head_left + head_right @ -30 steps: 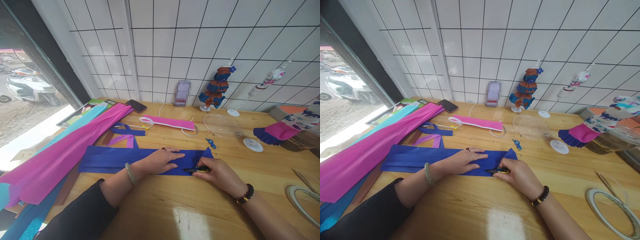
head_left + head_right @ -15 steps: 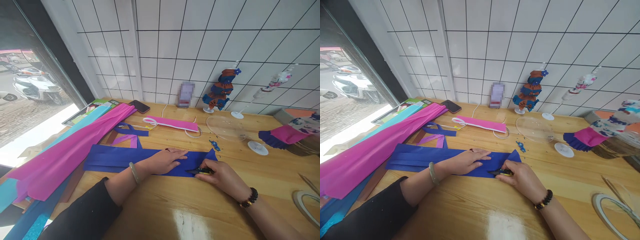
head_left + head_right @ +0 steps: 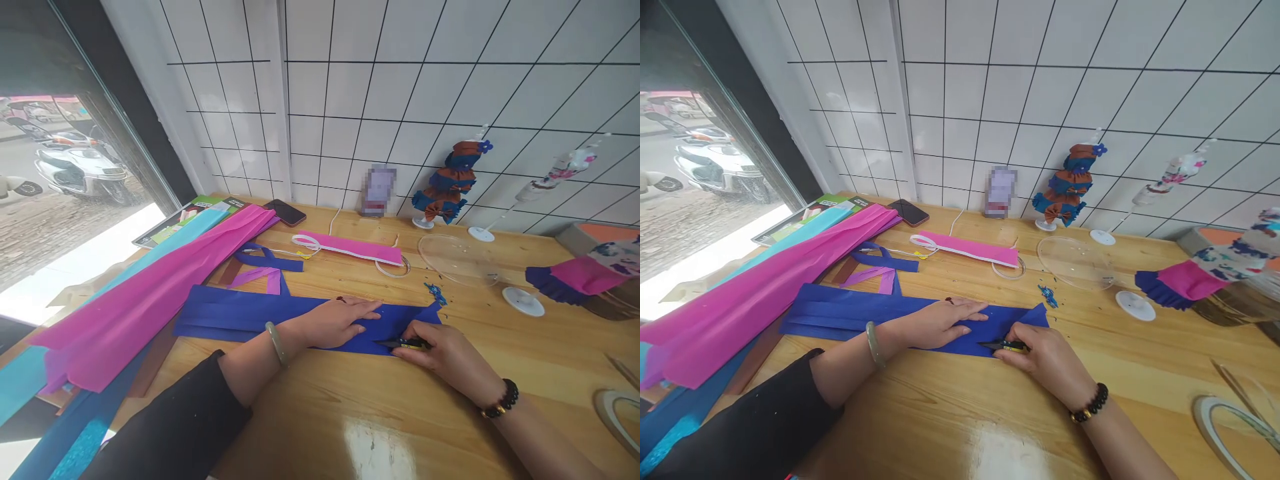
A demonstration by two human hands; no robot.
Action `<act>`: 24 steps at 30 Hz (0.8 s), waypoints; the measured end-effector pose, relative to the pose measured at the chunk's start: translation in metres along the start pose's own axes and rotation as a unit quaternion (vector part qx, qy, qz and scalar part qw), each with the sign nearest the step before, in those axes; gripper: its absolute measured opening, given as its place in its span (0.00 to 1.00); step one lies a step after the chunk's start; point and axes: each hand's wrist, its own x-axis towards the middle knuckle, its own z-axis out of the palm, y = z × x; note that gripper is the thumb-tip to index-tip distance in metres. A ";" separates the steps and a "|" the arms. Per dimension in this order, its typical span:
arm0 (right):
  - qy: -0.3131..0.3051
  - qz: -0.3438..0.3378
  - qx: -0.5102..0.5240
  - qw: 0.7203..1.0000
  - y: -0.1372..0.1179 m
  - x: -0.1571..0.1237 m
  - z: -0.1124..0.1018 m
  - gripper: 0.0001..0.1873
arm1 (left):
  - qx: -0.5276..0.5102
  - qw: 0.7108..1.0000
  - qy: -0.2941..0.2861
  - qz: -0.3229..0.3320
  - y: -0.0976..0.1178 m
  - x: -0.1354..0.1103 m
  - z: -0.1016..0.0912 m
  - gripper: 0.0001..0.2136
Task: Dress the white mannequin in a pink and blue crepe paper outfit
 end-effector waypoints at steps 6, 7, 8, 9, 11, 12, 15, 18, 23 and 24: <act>0.011 -0.016 -0.008 1.000 -0.003 0.003 0.002 0.13 | 0.002 1.000 0.006 0.002 -0.002 0.000 0.002 0.27; 0.010 -0.022 -0.009 1.000 -0.004 0.004 0.002 0.13 | 0.003 1.000 0.007 0.004 -0.002 0.001 0.002 0.27; 0.009 -0.026 -0.010 1.000 -0.005 0.004 0.003 0.13 | 0.003 1.000 0.009 0.006 -0.003 0.001 0.003 0.27; 0.009 -0.028 -0.012 0.999 -0.006 0.005 0.003 0.13 | 0.004 1.000 0.011 0.007 -0.003 0.001 0.003 0.26; 0.010 -0.030 -0.014 0.999 -0.008 0.006 0.004 0.13 | 0.003 1.000 0.015 0.008 -0.003 0.001 0.003 0.26; 0.011 -0.030 -0.014 0.999 -0.008 0.007 0.004 0.13 | 0.002 1.000 0.015 0.007 -0.003 0.000 0.003 0.26; 0.020 -0.033 -0.007 0.999 -0.009 0.007 0.004 0.13 | -0.005 1.000 0.012 0.009 -0.003 0.000 0.003 0.26; 0.028 -0.035 -0.003 0.999 -0.009 0.006 0.005 0.13 | -0.010 1.000 0.014 0.010 -0.004 0.000 0.003 0.26; 0.023 -0.033 -0.008 0.999 -0.008 0.006 0.006 0.13 | -0.003 1.000 0.018 0.012 -0.005 0.001 0.004 0.26; 0.019 -0.031 -0.007 0.999 -0.009 0.006 0.006 0.13 | 0.000 1.000 0.017 0.014 -0.005 0.001 0.004 0.26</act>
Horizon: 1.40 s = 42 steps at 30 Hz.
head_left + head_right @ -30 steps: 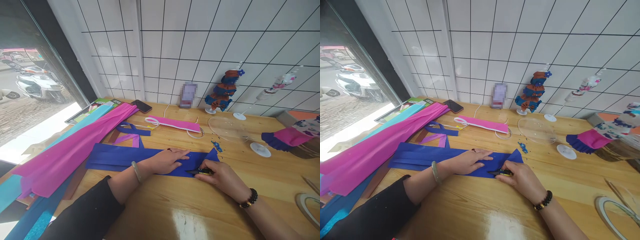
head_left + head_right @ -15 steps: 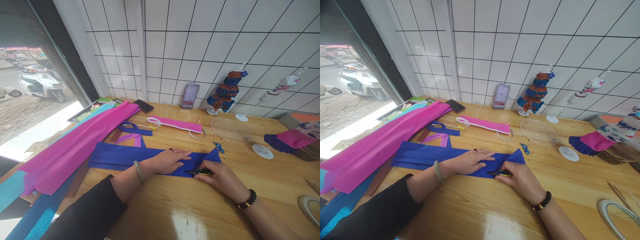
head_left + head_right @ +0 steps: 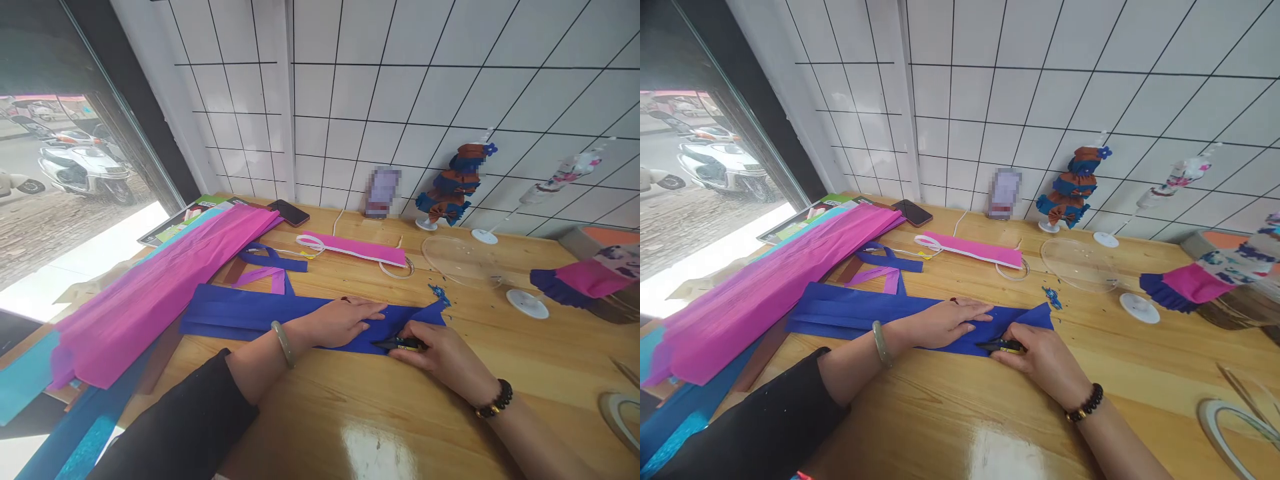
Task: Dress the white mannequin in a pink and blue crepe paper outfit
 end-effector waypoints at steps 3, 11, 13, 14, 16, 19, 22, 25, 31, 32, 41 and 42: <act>-0.009 0.004 0.011 1.000 -0.002 0.002 0.001 0.13 | 0.007 1.000 -0.002 0.003 0.001 0.000 -0.001 0.25; -0.016 0.010 0.004 1.000 -0.009 0.007 0.002 0.14 | 0.012 1.000 0.002 0.009 0.002 0.001 -0.001 0.23; -0.011 0.010 0.008 1.000 -0.009 0.006 0.002 0.14 | 0.013 1.000 -0.003 0.003 0.003 0.001 -0.002 0.24; -0.008 0.010 0.012 1.000 -0.009 0.006 0.002 0.14 | 0.014 1.000 -0.004 0.000 0.004 0.001 -0.002 0.24; -0.004 0.011 0.018 1.000 -0.009 0.005 0.003 0.13 | 0.015 1.000 -0.003 -0.002 0.005 0.001 -0.003 0.24; -0.003 0.012 0.018 1.000 -0.009 0.005 0.003 0.13 | 0.017 1.000 -0.003 -0.003 0.005 0.000 -0.003 0.23; -0.008 0.012 0.012 1.000 -0.011 0.007 0.004 0.13 | 0.025 1.000 -0.004 -0.005 0.004 0.000 -0.003 0.22; -0.016 0.011 0.005 1.000 -0.015 0.009 0.005 0.14 | 0.029 1.000 0.001 -0.003 0.003 0.001 -0.001 0.21; -0.016 0.011 0.001 1.000 -0.017 0.011 0.006 0.14 | 0.025 1.000 0.002 0.000 0.004 0.001 -0.001 0.21; -0.016 0.011 0.002 1.000 -0.017 0.011 0.006 0.14 | 0.025 1.000 0.001 -0.002 0.005 0.001 -0.002 0.21; -0.012 0.005 0.002 1.000 -0.018 0.011 0.007 0.14 | 0.023 1.000 0.007 0.001 0.004 0.001 -0.002 0.21; -0.011 0.003 0.000 1.000 -0.019 0.012 0.008 0.14 | 0.025 1.000 0.009 0.002 0.004 0.001 -0.001 0.21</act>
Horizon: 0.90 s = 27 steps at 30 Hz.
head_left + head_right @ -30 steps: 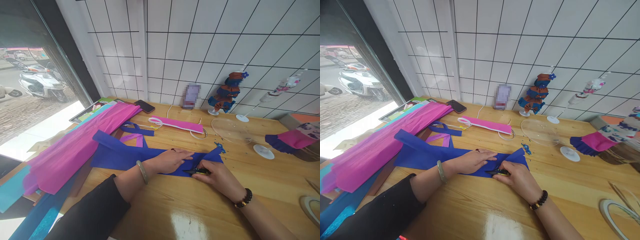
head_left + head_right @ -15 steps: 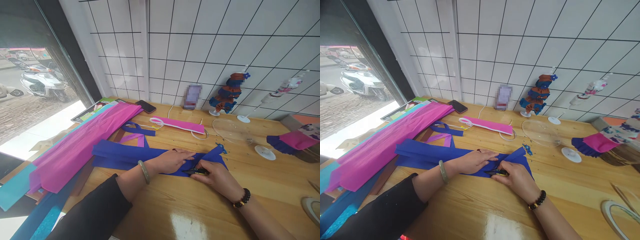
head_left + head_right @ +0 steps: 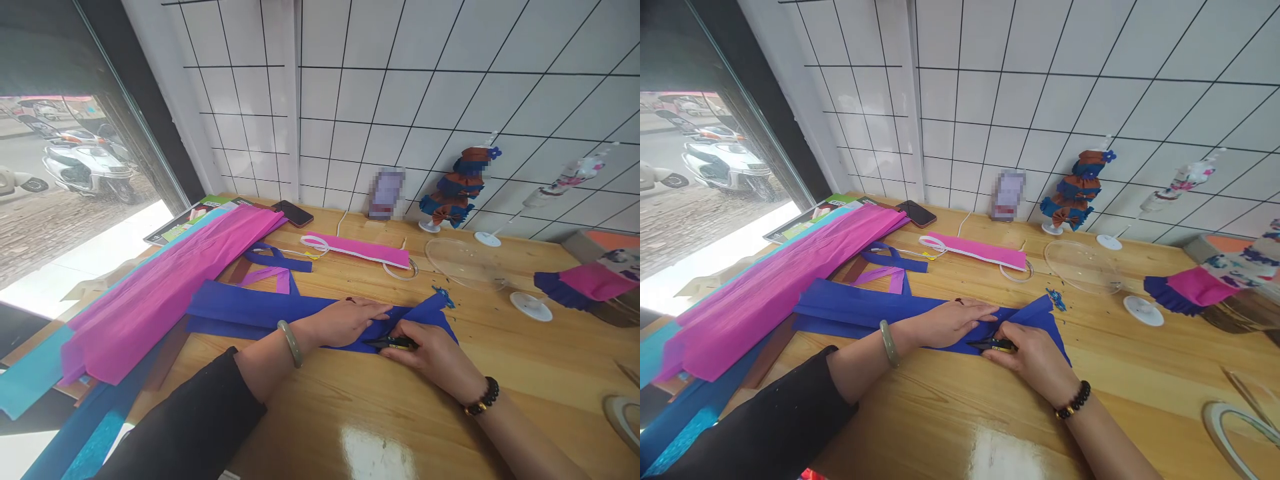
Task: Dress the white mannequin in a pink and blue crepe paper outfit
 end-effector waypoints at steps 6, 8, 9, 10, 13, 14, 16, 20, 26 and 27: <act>0.002 -0.014 -0.005 1.000 -0.004 0.004 0.002 0.13 | -0.002 1.000 0.017 0.018 -0.004 0.001 0.003 0.21; 0.003 -0.015 -0.007 1.000 -0.004 0.005 0.003 0.13 | -0.004 1.000 0.017 0.019 -0.003 0.001 0.002 0.21; 0.002 -0.015 -0.007 1.000 -0.004 0.005 0.003 0.13 | -0.004 1.000 0.016 0.017 -0.003 0.001 0.002 0.21; 0.002 -0.014 -0.007 1.000 -0.004 0.005 0.003 0.12 | -0.004 1.000 0.014 0.014 -0.003 0.001 0.002 0.21; 0.001 -0.010 -0.004 1.000 -0.005 0.005 0.003 0.11 | -0.003 1.000 0.007 0.006 -0.002 0.001 0.001 0.21; 0.001 -0.007 -0.003 1.000 -0.005 0.005 0.003 0.11 | -0.003 1.000 0.006 0.006 -0.003 0.001 0.002 0.22; 0.001 -0.003 -0.002 1.000 -0.006 0.006 0.003 0.10 | -0.003 1.000 0.008 0.009 -0.003 0.000 0.002 0.22; -0.002 -0.001 0.000 1.000 -0.010 0.008 0.002 0.10 | 0.000 1.000 0.011 0.009 -0.003 0.000 0.002 0.21; -0.006 -0.005 0.005 1.000 -0.014 0.010 0.001 0.10 | -0.013 1.000 0.021 0.011 -0.002 0.001 0.002 0.21; -0.006 -0.005 0.007 1.000 -0.014 0.010 0.002 0.10 | -0.013 1.000 0.021 0.011 -0.003 0.001 0.002 0.21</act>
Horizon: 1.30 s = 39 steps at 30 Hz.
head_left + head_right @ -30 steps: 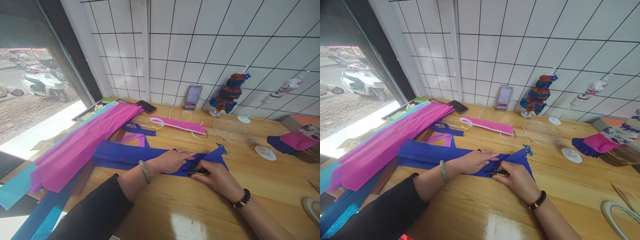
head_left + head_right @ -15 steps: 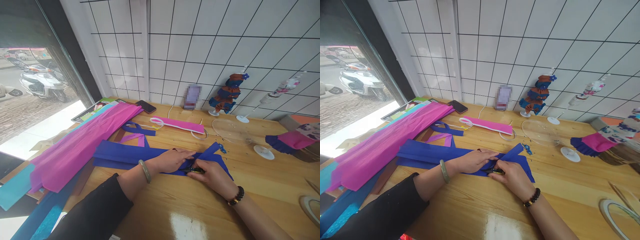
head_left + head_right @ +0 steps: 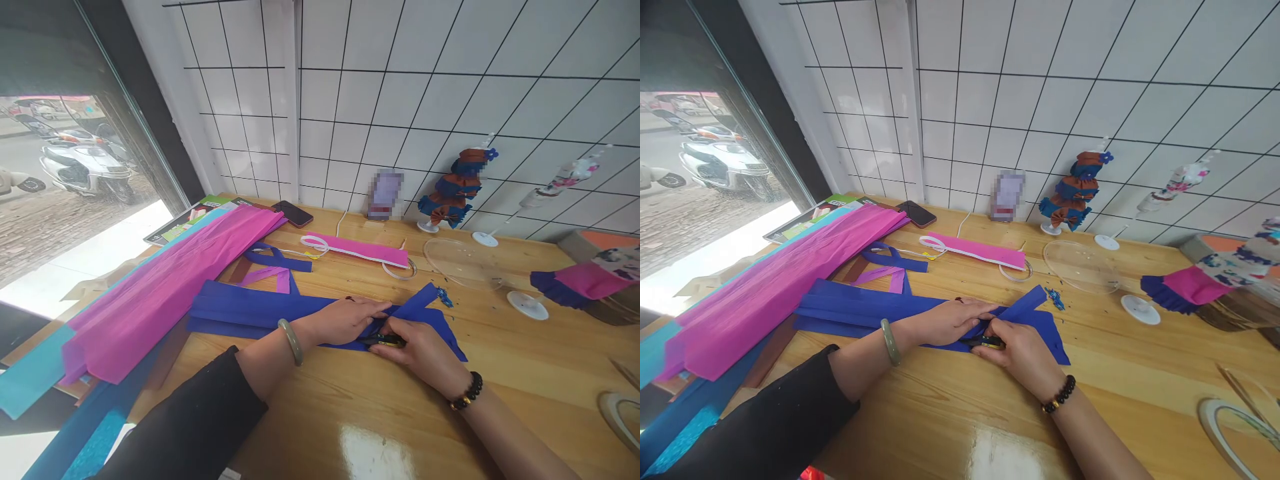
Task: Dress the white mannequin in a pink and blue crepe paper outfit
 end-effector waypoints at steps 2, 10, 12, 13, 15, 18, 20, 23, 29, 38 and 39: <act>0.000 0.000 0.002 1.000 0.001 0.000 0.001 0.10 | 0.001 1.000 -0.004 -0.001 -0.001 0.000 0.000 0.21; 0.001 0.010 0.005 1.000 -0.001 -0.001 -0.001 0.10 | -0.016 1.000 -0.011 -0.004 0.001 -0.001 -0.001 0.22; 0.000 0.014 0.008 1.000 -0.002 -0.001 -0.002 0.10 | -0.017 1.000 -0.006 -0.011 0.001 -0.006 -0.008 0.22; -0.001 0.016 0.010 1.000 -0.002 -0.001 -0.002 0.11 | -0.009 1.000 -0.001 -0.018 0.000 -0.010 -0.013 0.22; -0.001 0.019 0.015 1.000 -0.002 -0.001 -0.002 0.12 | 0.021 0.999 0.012 -0.037 -0.003 -0.020 -0.026 0.23; 0.000 0.022 0.026 0.999 -0.002 -0.001 -0.002 0.13 | 0.057 0.997 0.020 -0.040 -0.007 -0.037 -0.044 0.19; 0.001 0.024 0.031 0.999 -0.002 -0.001 -0.002 0.13 | 0.094 0.994 0.029 -0.043 -0.009 -0.047 -0.050 0.15; 0.000 0.028 0.037 0.999 -0.002 -0.001 -0.002 0.13 | 0.133 0.991 0.018 -0.021 -0.012 -0.058 -0.048 0.13; -0.001 0.031 0.037 0.999 -0.003 -0.001 -0.001 0.14 | 0.103 0.995 0.011 0.000 -0.020 -0.064 -0.037 0.14; -0.032 0.027 0.007 0.999 -0.007 0.003 -0.003 0.13 | 0.091 0.996 0.011 -0.002 -0.020 -0.064 -0.039 0.15; -0.034 0.024 0.004 0.999 -0.007 0.004 -0.003 0.12 | 0.091 0.996 0.011 -0.003 -0.020 -0.064 -0.039 0.15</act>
